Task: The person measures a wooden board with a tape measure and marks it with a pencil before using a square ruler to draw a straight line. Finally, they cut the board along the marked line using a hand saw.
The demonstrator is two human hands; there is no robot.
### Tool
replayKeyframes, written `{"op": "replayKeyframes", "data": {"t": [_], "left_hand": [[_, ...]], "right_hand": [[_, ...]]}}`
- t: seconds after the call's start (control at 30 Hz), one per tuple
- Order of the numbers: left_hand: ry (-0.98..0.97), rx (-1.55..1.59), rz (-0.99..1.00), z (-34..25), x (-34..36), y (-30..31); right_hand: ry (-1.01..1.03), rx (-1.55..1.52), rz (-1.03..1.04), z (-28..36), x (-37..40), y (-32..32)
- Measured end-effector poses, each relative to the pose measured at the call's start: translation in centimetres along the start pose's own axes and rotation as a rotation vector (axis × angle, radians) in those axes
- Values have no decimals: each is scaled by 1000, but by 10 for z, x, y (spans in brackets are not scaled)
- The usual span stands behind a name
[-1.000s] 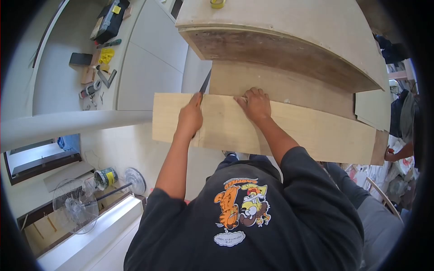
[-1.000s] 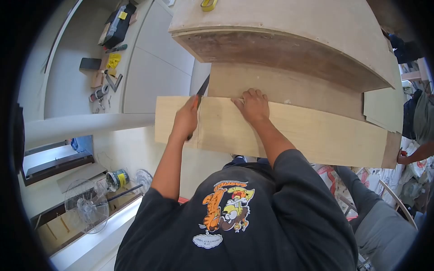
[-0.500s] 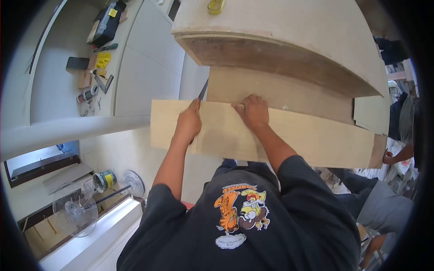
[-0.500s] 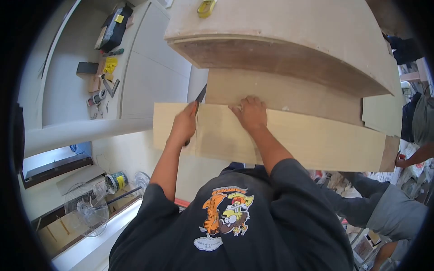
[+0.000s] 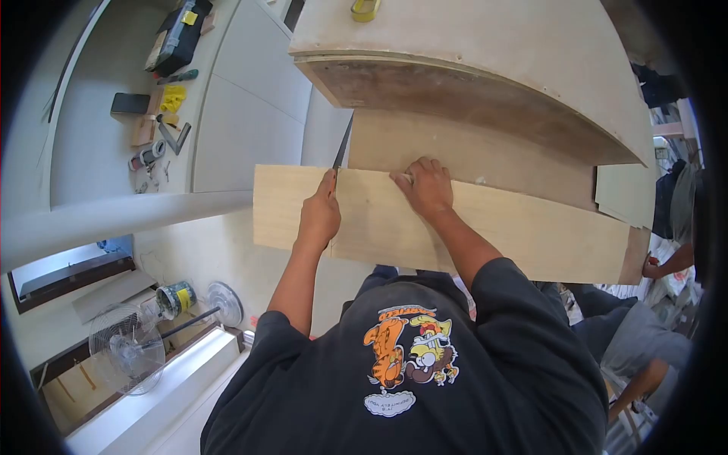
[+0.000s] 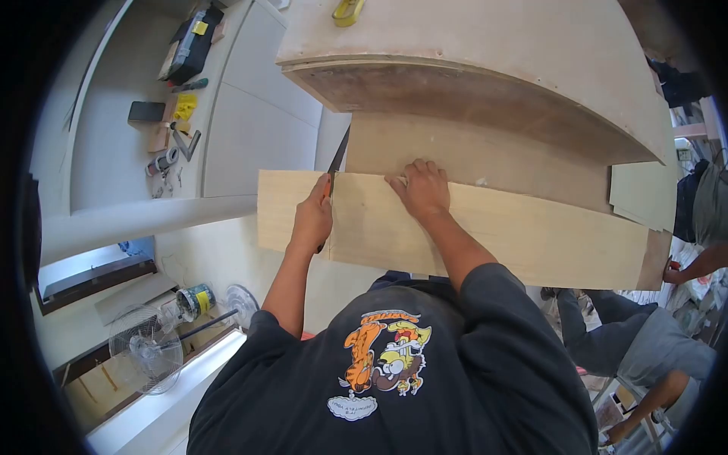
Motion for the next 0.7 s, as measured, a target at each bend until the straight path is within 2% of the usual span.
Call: {"op": "replayKeyframes", "data": {"t": [0.1, 0.23, 0.3, 0.37, 0.47, 0.53, 0.6, 0.7], "left_hand": [[-28, 24, -40, -4, -2, 4], [61, -63, 19, -3, 56, 26], [-7, -112, 19, 0, 120, 48], [-205, -45, -73, -4, 166, 68], [-108, -80, 20, -11, 127, 60], [-9, -125, 60, -8, 50, 30], [-62, -88, 79, -24, -15, 13], [-162, -99, -14, -12, -10, 12]], "right_hand": [[-40, 70, 99, -1, 2, -3], [-63, 45, 67, 0, 1, 1], [-48, 42, 52, -4, 2, -5], [-32, 25, 52, -2, 1, -6], [-32, 44, 53, -5, -2, -6], [-42, 57, 75, -4, -3, -6], [-72, 64, 115, -1, -1, -1], [-47, 75, 21, -3, 1, -2]]}}
Point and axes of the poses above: each hand's wrist, its own x-axis away from the middle knuckle, its own y-axis out of the back of the hand, z = x × y, the point moved 6 cm from there along -x, towards the middle knuckle
